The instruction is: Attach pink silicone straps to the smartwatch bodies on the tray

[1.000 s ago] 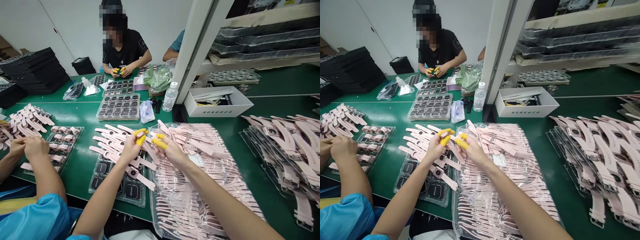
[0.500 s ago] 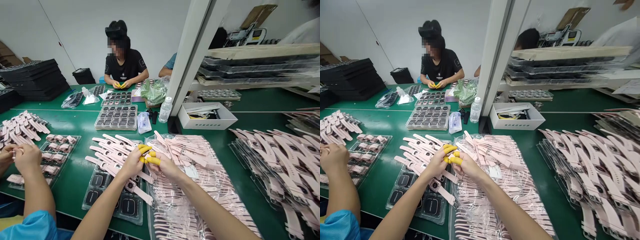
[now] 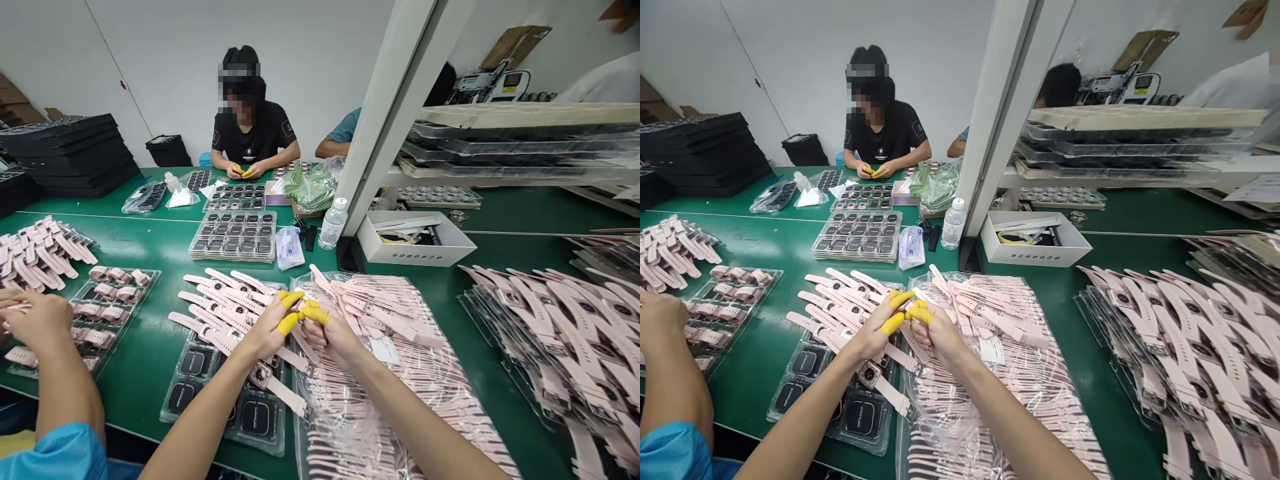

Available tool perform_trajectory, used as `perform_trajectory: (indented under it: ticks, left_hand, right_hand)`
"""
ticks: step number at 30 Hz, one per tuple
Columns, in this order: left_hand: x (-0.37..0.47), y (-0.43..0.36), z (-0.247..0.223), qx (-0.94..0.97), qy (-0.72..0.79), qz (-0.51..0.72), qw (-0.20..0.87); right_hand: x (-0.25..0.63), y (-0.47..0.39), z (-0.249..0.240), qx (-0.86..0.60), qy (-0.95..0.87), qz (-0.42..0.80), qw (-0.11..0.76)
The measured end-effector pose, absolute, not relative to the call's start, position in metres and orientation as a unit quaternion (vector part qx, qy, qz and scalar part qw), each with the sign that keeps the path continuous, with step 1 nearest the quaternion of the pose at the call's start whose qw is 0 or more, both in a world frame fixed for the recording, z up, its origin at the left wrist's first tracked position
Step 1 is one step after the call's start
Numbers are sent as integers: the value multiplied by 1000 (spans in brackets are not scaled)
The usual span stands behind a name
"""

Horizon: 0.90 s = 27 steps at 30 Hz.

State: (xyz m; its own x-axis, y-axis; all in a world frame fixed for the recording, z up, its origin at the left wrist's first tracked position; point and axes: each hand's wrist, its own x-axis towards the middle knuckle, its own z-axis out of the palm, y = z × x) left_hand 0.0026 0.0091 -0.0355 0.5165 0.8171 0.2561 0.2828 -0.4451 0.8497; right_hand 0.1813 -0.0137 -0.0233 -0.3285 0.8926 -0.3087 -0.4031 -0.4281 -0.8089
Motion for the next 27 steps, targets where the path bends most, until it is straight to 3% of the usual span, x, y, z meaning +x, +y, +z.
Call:
perform_trajectory:
  ticks: [19, 27]
  left_hand:
    - [5, 11, -32, 869, 351, 228, 263]
    - [2, 13, -35, 820, 327, 321, 342]
  right_hand:
    - [189, -15, -21, -439, -342, 742, 374]
    - [188, -14, -17, -408, -385, 724, 401]
